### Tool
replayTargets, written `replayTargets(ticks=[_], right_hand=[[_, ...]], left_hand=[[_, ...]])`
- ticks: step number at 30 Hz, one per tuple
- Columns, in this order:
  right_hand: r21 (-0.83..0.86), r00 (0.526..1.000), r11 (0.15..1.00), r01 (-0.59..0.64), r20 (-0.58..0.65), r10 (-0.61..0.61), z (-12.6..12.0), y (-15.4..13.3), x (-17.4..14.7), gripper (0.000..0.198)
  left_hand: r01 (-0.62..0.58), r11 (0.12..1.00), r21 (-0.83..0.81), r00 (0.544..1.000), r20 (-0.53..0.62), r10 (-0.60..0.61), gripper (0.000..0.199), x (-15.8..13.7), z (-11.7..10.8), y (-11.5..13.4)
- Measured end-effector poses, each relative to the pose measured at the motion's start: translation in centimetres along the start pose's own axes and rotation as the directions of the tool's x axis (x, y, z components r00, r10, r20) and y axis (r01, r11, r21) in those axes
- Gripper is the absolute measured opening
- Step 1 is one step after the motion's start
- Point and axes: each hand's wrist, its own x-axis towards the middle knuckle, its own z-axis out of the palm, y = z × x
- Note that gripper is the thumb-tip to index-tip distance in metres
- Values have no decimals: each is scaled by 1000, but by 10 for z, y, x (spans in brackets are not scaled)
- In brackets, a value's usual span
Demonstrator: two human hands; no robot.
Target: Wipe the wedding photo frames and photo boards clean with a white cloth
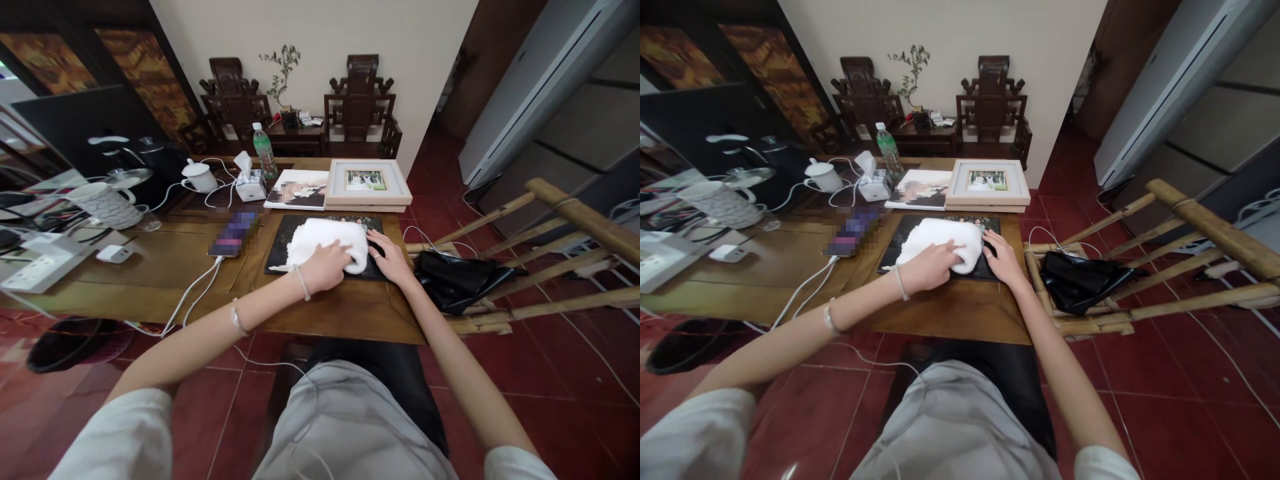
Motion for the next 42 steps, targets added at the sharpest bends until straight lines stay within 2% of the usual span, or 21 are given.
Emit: replayTargets(ticks=[4,8,12,18,22,26,32,35,38,42], right_hand=[[-1,1000,1000,-4,-7,4,0,0,0,35],[-5,1000,1000,-7,-8,6,0,0,-1,36],[5,1000,1000,-3,-9,3,0,0,0,35],[9,1000,1000,12,3,-12,0,-1,1,38],[11,1000,1000,12,0,-12,0,-2,0,37],[12,1000,1000,11,-4,-11,0,-2,0,36],[27,1000,1000,-11,-17,11,-1,-3,-1,33],[24,1000,1000,-19,-15,20,-2,-5,-1,33],[19,1000,1000,-24,-10,25,-1,-5,-1,33],[10,1000,1000,-10,-9,10,0,-4,0,34]], left_hand=[[101,995,-22,994,-50,-102,38,44,2,-30],[135,991,-12,988,-73,-135,40,65,5,-40],[85,996,20,994,-69,-83,43,50,6,-24],[-33,998,50,999,18,32,37,-18,1,23],[-109,993,53,994,-7,109,32,-45,4,34],[-84,996,18,996,-15,84,41,-30,6,15],[48,999,-17,998,-47,-49,43,28,5,-44],[74,997,-33,994,-73,-76,45,41,9,-65],[62,998,-20,994,-94,-64,48,36,14,-64],[-30,999,-25,997,-71,28,48,2,17,-31]])
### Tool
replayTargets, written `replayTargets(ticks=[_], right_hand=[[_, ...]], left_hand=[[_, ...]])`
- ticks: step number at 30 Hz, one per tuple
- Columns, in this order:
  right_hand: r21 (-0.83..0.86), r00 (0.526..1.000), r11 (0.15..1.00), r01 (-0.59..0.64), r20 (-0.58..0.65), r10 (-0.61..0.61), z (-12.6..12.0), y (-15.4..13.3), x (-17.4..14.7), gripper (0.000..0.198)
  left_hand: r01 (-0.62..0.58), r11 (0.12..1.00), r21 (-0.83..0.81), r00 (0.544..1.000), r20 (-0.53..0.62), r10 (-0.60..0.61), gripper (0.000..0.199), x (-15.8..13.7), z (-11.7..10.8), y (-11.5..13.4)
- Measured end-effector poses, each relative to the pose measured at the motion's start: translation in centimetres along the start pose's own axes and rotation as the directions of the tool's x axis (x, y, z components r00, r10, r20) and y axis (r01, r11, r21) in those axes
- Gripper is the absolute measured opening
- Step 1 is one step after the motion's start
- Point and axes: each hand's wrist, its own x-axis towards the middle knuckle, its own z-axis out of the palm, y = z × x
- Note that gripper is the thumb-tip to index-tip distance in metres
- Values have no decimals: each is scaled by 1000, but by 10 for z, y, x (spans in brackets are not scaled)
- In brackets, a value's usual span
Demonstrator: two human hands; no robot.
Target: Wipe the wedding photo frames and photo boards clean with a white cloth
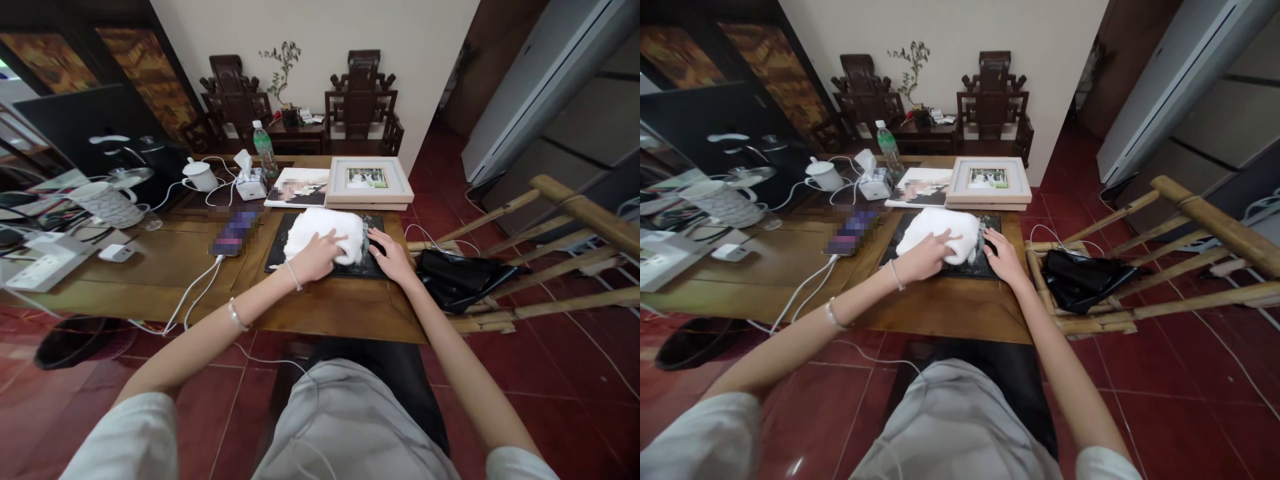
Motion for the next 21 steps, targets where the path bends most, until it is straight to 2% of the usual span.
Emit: replayTargets(ticks=[4,8,11,15,18,21], right_hand=[[16,1000,1000,11,9,-11,0,1,0,35],[20,1000,1000,11,3,-11,0,2,0,35],[25,1000,1000,14,11,-15,-1,2,0,35],[22,1000,1000,2,3,-2,-1,1,0,34],[13,1000,1000,-3,-2,3,-1,1,0,34],[7,1000,1000,-11,-3,11,-1,0,-1,34]], left_hand=[[-126,992,-13,991,51,127,49,-42,-3,39],[-191,981,-26,979,67,192,50,-58,-5,49],[-134,990,-37,989,51,136,49,-43,-7,34],[1,1000,-22,1000,11,-1,43,-4,-9,0],[91,996,-17,996,-25,-91,46,20,-3,-28],[126,992,-23,990,-59,-127,51,28,7,-46]])
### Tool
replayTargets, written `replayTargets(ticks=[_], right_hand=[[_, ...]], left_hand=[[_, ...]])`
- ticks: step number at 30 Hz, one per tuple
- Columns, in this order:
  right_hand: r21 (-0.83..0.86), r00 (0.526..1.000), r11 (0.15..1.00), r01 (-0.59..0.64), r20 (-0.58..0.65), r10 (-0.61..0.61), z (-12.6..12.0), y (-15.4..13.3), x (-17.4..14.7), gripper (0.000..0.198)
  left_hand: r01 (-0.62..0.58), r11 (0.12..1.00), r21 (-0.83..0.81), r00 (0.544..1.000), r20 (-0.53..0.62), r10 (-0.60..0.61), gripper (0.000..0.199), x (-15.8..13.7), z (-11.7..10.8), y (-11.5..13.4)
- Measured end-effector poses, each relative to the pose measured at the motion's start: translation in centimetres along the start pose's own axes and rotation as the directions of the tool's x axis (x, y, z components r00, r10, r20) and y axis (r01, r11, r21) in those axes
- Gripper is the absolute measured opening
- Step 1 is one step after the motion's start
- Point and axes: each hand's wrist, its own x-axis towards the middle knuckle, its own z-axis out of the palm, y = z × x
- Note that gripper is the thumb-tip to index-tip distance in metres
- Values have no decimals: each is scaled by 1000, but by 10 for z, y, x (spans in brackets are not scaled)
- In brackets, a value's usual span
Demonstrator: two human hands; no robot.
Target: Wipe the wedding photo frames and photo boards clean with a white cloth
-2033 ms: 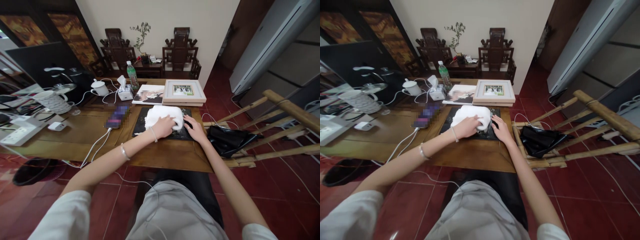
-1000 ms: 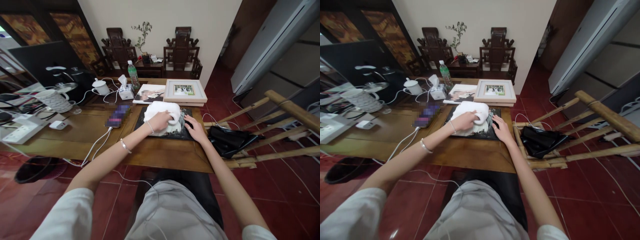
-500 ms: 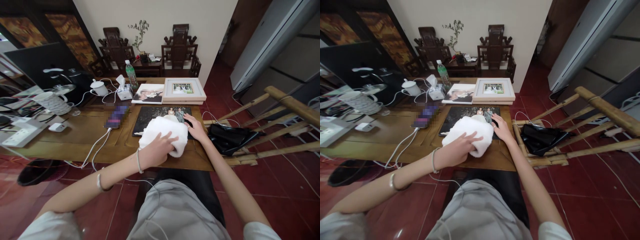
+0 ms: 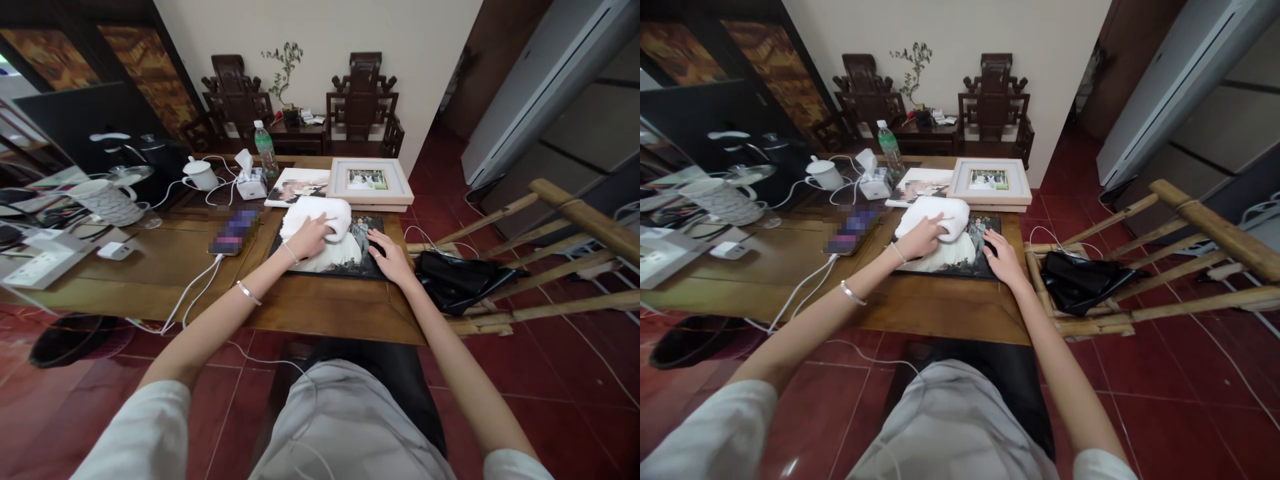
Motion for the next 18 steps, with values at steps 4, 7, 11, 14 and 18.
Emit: replayTargets(ticks=[4,7,11,14,18], right_hand=[[13,1000,1000,-5,-1,5,1,0,0,34],[24,1000,1000,-2,-2,2,2,0,0,34],[23,1000,1000,17,0,-17,1,1,1,34],[15,1000,1000,20,-3,-20,1,2,1,34],[10,1000,1000,21,3,-22,1,2,1,34]], left_hand=[[-22,999,-33,1000,-10,22,49,-21,7,9],[-110,993,-49,994,20,111,50,-56,5,39],[-204,978,-45,976,64,207,50,-100,-2,82],[-235,970,-61,967,83,239,47,-109,-4,94],[-176,980,-90,982,50,181,51,-84,-4,75]])
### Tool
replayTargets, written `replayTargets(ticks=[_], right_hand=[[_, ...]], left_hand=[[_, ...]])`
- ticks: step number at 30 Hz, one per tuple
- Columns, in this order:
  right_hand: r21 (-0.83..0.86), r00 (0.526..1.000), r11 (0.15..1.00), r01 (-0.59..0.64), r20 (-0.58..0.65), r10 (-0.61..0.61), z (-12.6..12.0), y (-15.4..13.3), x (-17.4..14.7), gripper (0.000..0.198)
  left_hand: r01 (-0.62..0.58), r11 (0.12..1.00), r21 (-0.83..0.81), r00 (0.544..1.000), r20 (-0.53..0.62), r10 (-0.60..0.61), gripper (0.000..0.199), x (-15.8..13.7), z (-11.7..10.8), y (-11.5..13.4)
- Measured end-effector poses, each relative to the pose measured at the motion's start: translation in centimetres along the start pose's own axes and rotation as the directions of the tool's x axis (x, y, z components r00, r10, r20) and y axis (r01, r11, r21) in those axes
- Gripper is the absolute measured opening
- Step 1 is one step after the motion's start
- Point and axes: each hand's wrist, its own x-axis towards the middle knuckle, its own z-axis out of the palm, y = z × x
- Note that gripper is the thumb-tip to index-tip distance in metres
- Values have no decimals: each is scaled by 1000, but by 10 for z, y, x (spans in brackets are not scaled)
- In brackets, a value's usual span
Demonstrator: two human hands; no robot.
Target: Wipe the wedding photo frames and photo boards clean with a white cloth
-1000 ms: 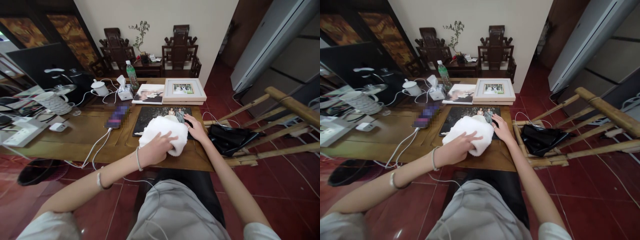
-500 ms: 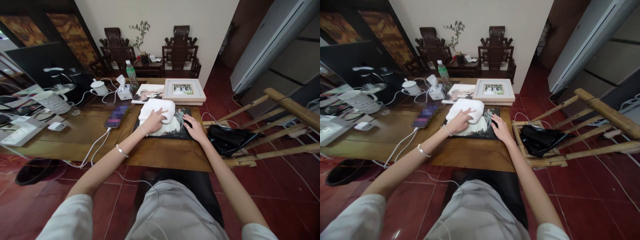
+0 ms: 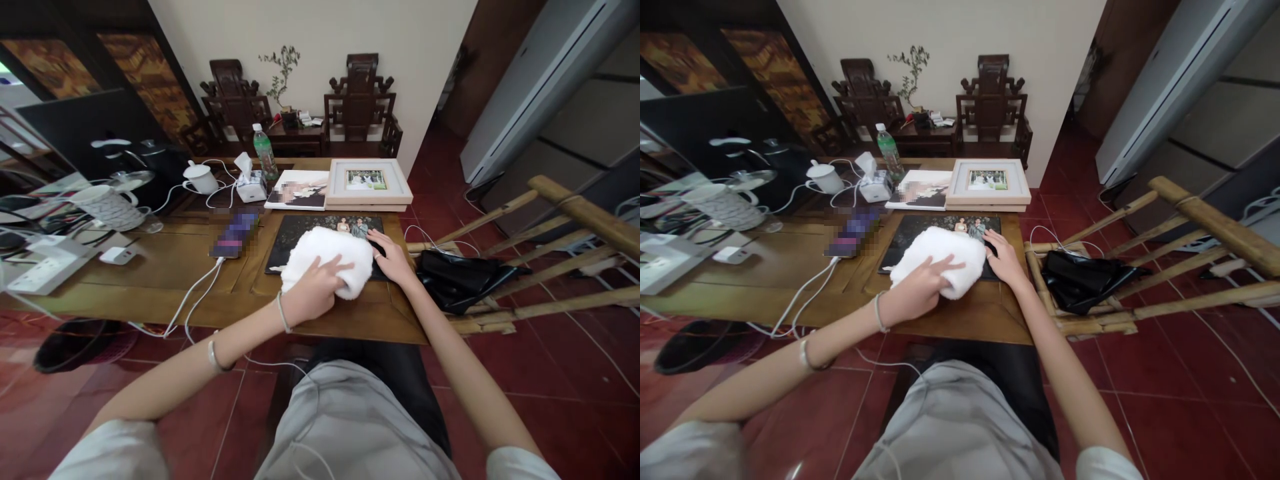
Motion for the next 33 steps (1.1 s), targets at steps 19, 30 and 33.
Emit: replayTargets(ticks=[19,30,33], right_hand=[[-15,1000,1000,-26,-3,26,1,-1,-1,34],[-6,1000,1000,-21,-5,21,-1,-2,-1,33],[4,1000,1000,-26,-2,26,-1,-1,0,32]], left_hand=[[212,976,42,977,-35,-211,53,9,-3,-39],[134,991,-24,990,42,-133,52,-23,-10,-2],[206,979,2,978,-18,-206,50,2,-8,-37]])
